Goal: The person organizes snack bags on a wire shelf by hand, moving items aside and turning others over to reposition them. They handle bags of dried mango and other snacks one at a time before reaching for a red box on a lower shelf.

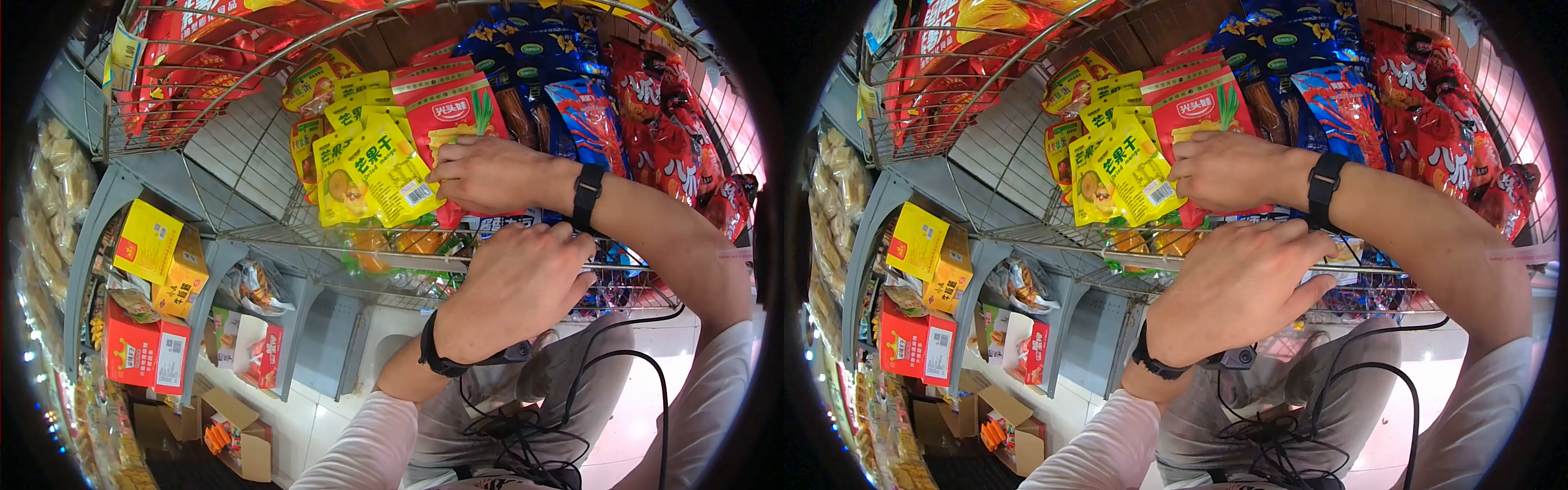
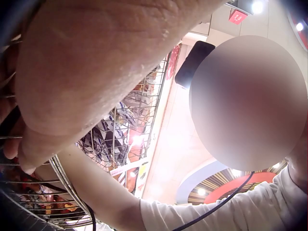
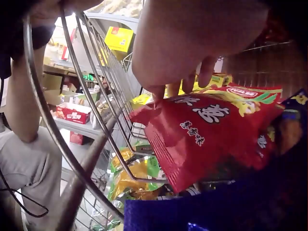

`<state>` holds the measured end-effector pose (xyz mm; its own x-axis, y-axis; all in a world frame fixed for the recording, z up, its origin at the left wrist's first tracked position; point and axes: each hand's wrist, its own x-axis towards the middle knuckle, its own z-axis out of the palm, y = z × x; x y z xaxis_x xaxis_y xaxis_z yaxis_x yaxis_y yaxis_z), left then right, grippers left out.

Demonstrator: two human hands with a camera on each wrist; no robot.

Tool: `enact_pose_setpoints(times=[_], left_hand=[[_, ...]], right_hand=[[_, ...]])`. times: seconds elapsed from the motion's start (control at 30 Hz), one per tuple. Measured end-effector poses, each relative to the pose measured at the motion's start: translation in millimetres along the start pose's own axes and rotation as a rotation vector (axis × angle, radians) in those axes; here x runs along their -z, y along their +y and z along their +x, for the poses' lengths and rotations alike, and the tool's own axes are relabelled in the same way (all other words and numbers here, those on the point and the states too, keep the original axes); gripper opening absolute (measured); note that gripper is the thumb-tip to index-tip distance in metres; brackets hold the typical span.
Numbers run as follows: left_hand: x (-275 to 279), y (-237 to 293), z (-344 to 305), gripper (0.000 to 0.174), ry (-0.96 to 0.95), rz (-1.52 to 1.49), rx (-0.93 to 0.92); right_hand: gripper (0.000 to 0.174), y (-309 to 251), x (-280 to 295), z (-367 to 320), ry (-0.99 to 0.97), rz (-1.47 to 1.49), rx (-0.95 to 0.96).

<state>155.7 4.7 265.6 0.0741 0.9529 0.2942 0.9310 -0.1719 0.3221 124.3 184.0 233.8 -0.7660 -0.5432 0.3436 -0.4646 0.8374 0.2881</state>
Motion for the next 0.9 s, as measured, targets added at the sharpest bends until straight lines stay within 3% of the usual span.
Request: enact_pose_setpoints(times=[0.2, 0.4, 0.9], left_hand=[[-1, -1, 0, 0.031, 0.018, -0.008, -0.013], [-2, -1, 0, 0.029, 0.038, -0.019, -0.023], [-3, -1, 0, 0.027, 0.033, -0.005, -0.015]], right_hand=[[0.02, -6, 1, 4, -0.059, 0.031, 0.03], [0.019, -10, -3, 3, 0.047, -0.014, 0.117], [0.038, -11, -9, -1, -0.055, -0.087, 0.076]])
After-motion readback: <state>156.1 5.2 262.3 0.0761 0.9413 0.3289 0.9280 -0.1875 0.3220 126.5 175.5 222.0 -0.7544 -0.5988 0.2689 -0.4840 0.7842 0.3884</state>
